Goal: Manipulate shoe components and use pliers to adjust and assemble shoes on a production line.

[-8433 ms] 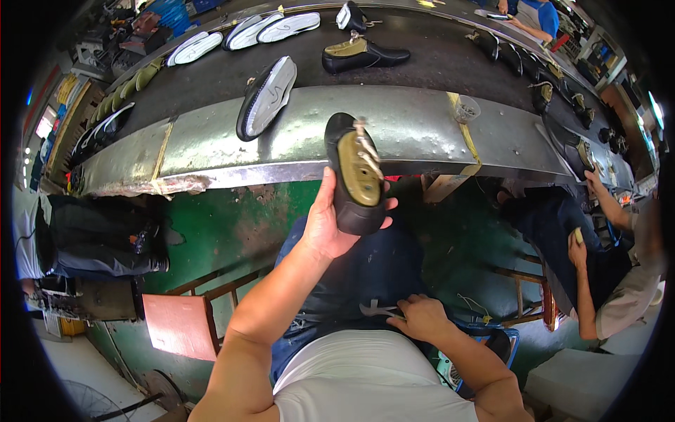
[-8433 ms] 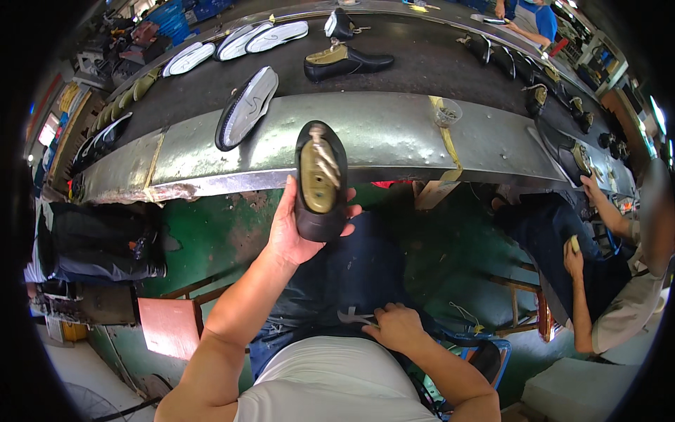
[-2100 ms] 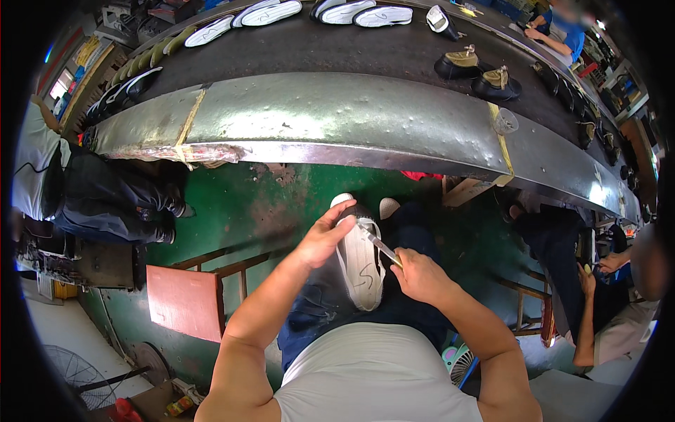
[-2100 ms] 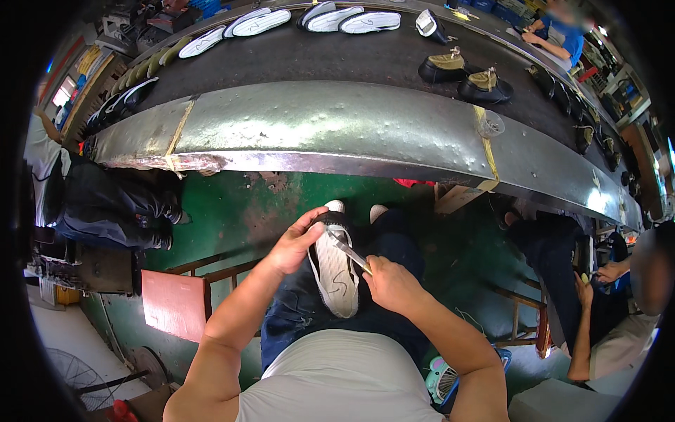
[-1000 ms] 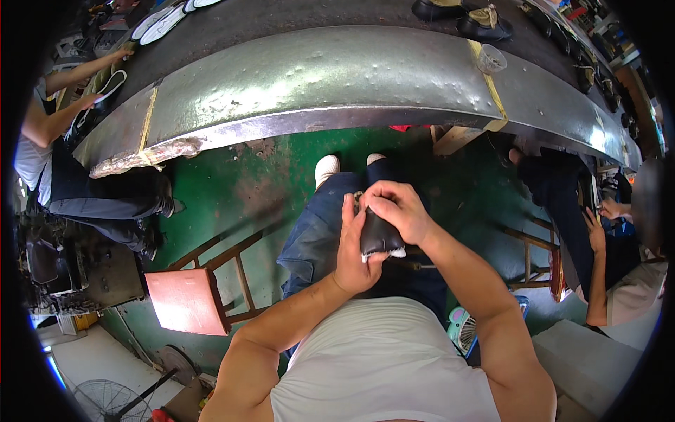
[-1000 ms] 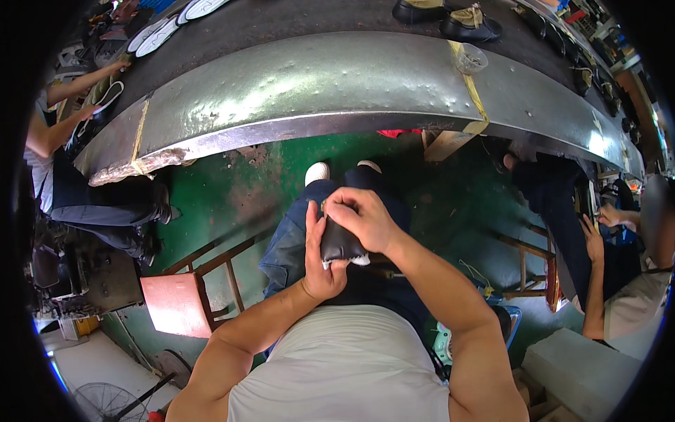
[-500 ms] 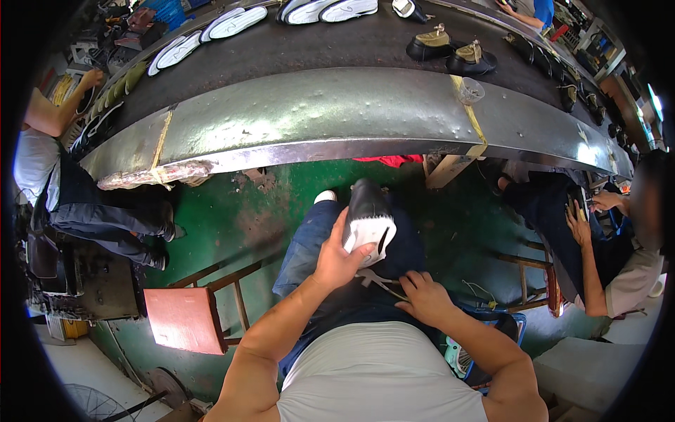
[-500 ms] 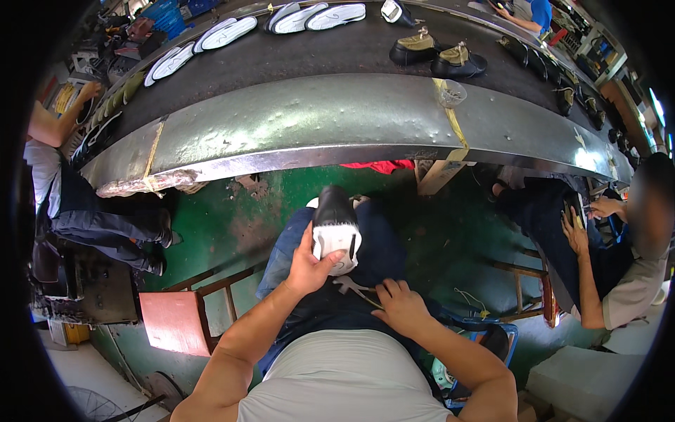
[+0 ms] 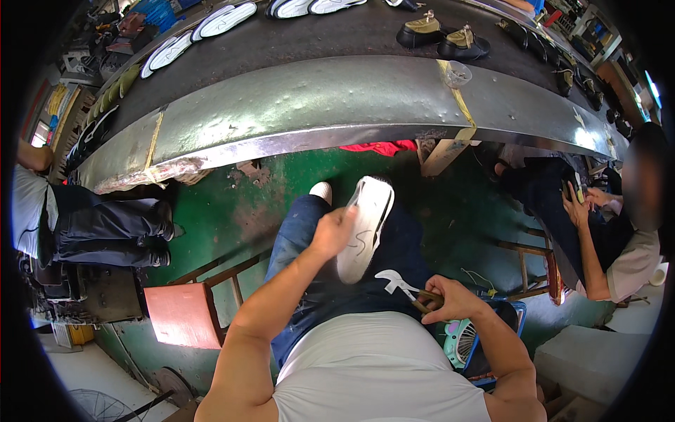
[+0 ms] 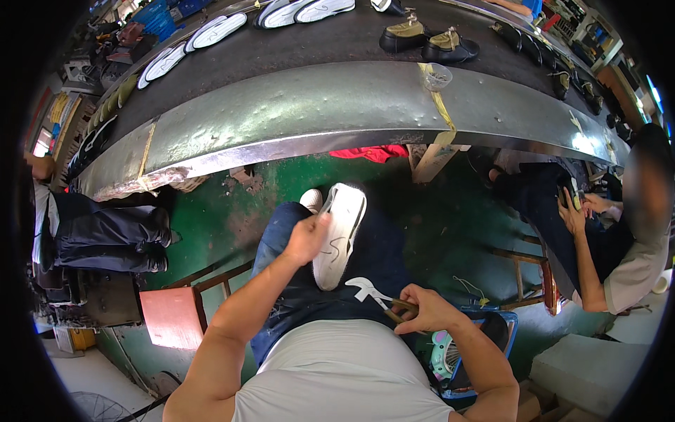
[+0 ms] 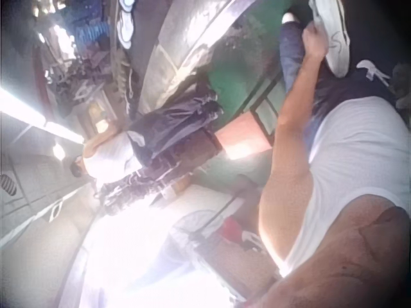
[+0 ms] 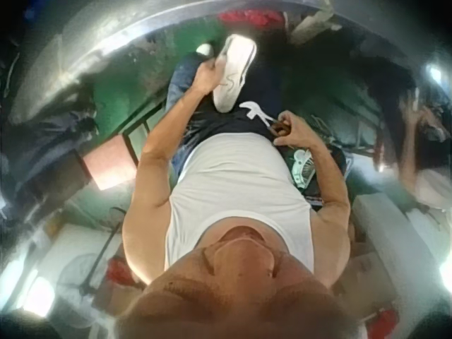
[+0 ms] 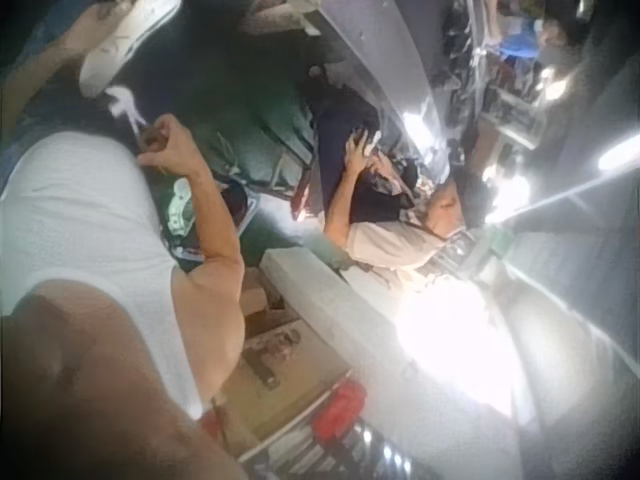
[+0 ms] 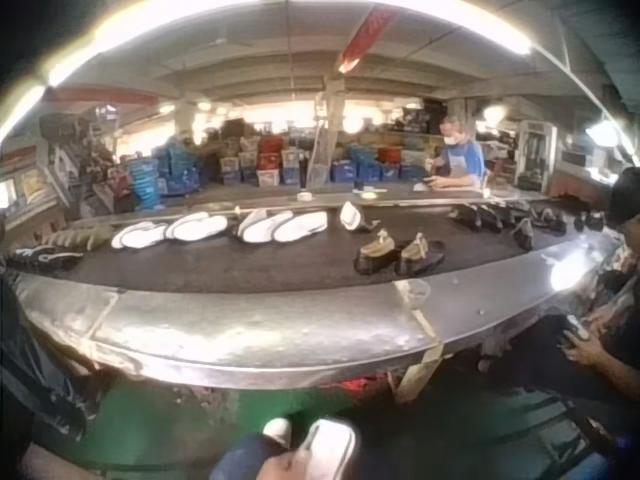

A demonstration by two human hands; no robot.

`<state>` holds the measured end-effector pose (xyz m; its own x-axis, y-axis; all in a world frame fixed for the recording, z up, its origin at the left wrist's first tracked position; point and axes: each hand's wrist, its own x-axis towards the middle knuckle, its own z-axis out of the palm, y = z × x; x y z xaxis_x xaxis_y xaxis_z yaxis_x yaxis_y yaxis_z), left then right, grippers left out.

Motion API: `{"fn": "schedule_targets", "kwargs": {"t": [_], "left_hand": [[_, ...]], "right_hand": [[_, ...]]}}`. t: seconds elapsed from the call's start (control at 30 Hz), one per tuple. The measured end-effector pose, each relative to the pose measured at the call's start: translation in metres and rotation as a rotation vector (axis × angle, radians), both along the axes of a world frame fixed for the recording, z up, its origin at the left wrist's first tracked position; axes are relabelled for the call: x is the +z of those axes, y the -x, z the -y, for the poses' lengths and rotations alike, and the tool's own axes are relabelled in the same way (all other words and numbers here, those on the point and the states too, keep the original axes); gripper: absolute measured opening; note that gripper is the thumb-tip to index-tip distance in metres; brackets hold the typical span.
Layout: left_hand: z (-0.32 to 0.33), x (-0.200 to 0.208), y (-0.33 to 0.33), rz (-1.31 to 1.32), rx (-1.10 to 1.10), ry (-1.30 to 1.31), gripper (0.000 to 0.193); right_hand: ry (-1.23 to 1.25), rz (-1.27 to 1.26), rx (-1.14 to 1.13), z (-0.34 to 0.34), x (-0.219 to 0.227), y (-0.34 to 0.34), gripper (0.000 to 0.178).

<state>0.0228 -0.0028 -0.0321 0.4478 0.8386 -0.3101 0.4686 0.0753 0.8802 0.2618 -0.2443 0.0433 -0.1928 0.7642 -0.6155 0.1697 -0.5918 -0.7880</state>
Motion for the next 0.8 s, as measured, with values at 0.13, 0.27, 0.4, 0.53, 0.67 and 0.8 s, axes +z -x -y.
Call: {"fn": "schedule_targets", "kwargs": {"t": [0.13,0.27,0.4,0.53,0.67,0.8], "left_hand": [[-0.004,0.012,0.004,-0.036,0.046,-0.172,0.049],[-0.014,0.054,0.000,-0.087,-0.035,-0.102,0.047],[-0.002,0.046,0.005,-0.063,-0.142,0.005,0.040],[0.021,0.016,0.014,-0.065,-0.221,0.110,0.029],[0.022,0.035,0.022,0.122,-0.234,0.371,0.045],[0.024,0.043,0.027,0.296,-0.263,0.707,0.074]], "right_hand": [[-0.060,-0.174,-0.117,0.009,-0.017,0.011,0.057],[-0.176,-0.449,-0.570,-0.001,-0.001,0.022,0.049],[-0.132,-0.294,-0.521,-0.038,-0.014,0.016,0.047],[-0.190,0.208,-0.450,-0.090,-0.047,0.048,0.052],[-0.206,0.209,-0.466,-0.093,-0.080,0.059,0.050],[-0.182,0.186,-0.439,-0.084,-0.079,0.051,0.042]]}}
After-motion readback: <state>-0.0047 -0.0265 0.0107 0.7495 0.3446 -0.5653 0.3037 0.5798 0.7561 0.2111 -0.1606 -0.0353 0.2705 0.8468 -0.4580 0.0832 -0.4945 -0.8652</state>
